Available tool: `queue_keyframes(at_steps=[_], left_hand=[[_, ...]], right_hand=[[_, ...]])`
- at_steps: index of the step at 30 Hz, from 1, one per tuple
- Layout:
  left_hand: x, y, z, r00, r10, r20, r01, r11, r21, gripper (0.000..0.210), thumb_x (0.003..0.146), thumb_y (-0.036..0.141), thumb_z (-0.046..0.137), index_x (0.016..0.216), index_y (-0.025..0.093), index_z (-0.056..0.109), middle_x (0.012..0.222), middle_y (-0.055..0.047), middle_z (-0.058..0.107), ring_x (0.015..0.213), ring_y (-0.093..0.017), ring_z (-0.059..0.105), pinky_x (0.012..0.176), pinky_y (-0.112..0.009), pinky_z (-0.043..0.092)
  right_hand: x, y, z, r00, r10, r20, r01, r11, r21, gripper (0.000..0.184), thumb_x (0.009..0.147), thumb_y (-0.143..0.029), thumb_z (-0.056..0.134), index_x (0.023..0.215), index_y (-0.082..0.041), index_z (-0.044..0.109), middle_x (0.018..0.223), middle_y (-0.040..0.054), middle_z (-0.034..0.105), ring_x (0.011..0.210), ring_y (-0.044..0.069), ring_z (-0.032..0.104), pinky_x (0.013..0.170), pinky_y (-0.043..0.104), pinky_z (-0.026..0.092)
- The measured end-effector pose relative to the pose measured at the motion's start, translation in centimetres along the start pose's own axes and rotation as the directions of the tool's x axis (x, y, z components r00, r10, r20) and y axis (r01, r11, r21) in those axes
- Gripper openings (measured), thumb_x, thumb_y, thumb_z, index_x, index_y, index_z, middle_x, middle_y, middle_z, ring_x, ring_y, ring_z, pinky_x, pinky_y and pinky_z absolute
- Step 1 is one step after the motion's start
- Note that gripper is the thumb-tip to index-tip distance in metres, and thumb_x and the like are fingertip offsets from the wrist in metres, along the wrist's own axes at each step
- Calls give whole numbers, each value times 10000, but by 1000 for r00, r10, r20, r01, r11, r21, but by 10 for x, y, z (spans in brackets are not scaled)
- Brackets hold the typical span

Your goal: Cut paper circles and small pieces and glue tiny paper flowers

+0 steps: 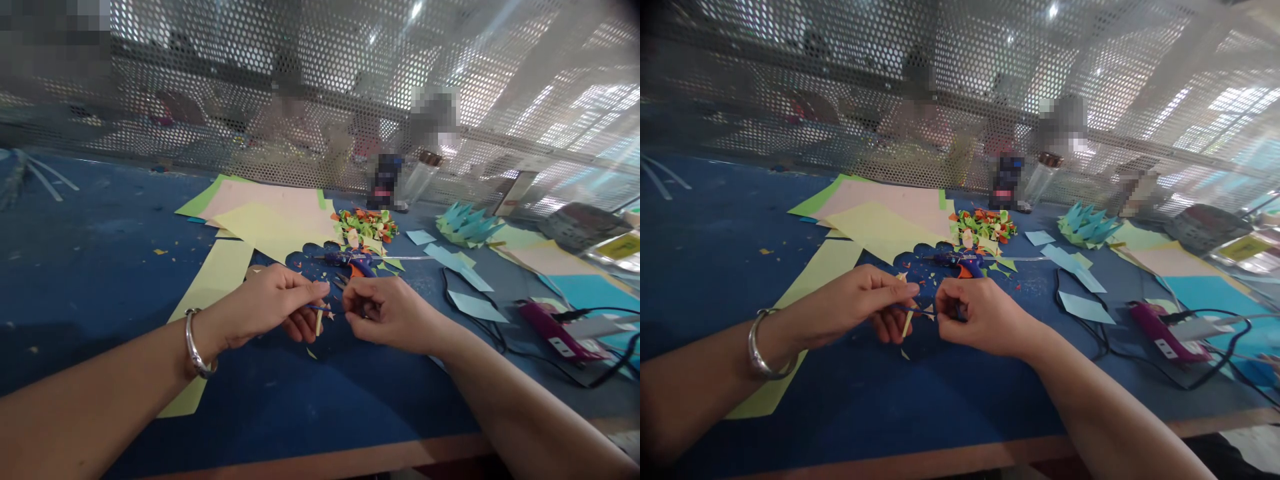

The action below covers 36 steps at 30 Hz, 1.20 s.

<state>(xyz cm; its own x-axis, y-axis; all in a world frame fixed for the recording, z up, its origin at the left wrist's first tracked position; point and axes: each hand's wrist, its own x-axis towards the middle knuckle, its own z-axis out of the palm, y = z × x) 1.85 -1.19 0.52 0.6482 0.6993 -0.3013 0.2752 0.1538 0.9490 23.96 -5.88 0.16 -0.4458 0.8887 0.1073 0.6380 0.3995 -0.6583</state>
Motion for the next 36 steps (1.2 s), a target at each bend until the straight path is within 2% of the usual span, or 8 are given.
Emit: queue_keyframes(at_steps=[3, 10, 14, 19, 23, 27, 29, 36], left_hand=[[0, -1, 2, 999, -23, -34, 23, 1000, -9, 314, 890, 416, 633, 733, 147, 671, 615, -52, 732, 526, -143, 679, 522, -224, 518], [-3, 1, 3, 1000, -5, -10, 5, 998, 57, 345, 840, 410, 704, 637, 131, 694, 601, -52, 721, 537, -122, 672, 505, -187, 477], [-3, 2, 0, 999, -17, 35, 14, 996, 86, 311, 818, 381, 728, 638, 128, 715, 610, -52, 721, 564, -124, 679, 525, -189, 483], [-4, 2, -7, 993, -12, 121, -4, 991, 133, 230, 823, 344, 718, 731, 134, 729, 735, -70, 763, 680, -152, 719, 630, -229, 538], [-4, 1, -8, 985, 66, 157, -104, 964, 243, 244, 888, 353, 631, 788, 151, 721, 763, -70, 767, 700, -167, 721, 660, -265, 549], [-5, 0, -6, 966, 231, 116, -259, 865, 430, 300, 938, 364, 555, 768, 180, 720, 715, -41, 746, 651, -155, 692, 607, -249, 500], [-5, 0, -6, 956, 269, 113, -290, 834, 468, 316, 951, 372, 539, 773, 191, 726, 714, -35, 741, 644, -151, 679, 596, -246, 483], [-1, -1, -4, 978, 200, 65, -211, 934, 289, 234, 911, 369, 609, 845, 176, 724, 782, -42, 748, 713, -162, 688, 680, -269, 544]], right_hand=[[0, 0, 1, 999, -32, 6, 32, 999, 3, 104, 752, -69, 598, 759, -172, 590, 653, -67, 531, 554, 46, 411, 508, 178, 339], [0, 1, 3, 998, -53, 36, 53, 999, 2, 106, 752, -67, 592, 759, -172, 580, 657, -68, 518, 550, 44, 399, 506, 179, 331], [0, 0, 3, 997, -56, 44, 57, 998, -26, 105, 748, -67, 597, 751, -171, 581, 667, -64, 530, 557, 44, 403, 515, 181, 335], [-1, 0, 1, 997, -74, 38, 76, 996, -40, 107, 752, -63, 594, 762, -169, 594, 679, -58, 551, 575, 51, 419, 530, 182, 344], [-1, 0, -1, 997, -76, 34, 78, 995, -65, 109, 754, -59, 588, 754, -168, 593, 675, -56, 554, 561, 51, 412, 533, 187, 343], [-1, 3, -1, 997, -77, 27, 79, 994, -71, 94, 775, -78, 588, 767, -170, 602, 682, -54, 561, 546, 50, 409, 533, 191, 342], [-1, 4, -1, 997, -65, 32, 67, 996, -66, 86, 788, -88, 589, 788, -169, 619, 685, -51, 571, 532, 49, 411, 530, 194, 345], [0, 7, -2, 997, -74, 1, 74, 994, -81, 90, 847, -140, 594, 859, -157, 682, 674, -38, 591, 515, 55, 450, 530, 200, 363]])
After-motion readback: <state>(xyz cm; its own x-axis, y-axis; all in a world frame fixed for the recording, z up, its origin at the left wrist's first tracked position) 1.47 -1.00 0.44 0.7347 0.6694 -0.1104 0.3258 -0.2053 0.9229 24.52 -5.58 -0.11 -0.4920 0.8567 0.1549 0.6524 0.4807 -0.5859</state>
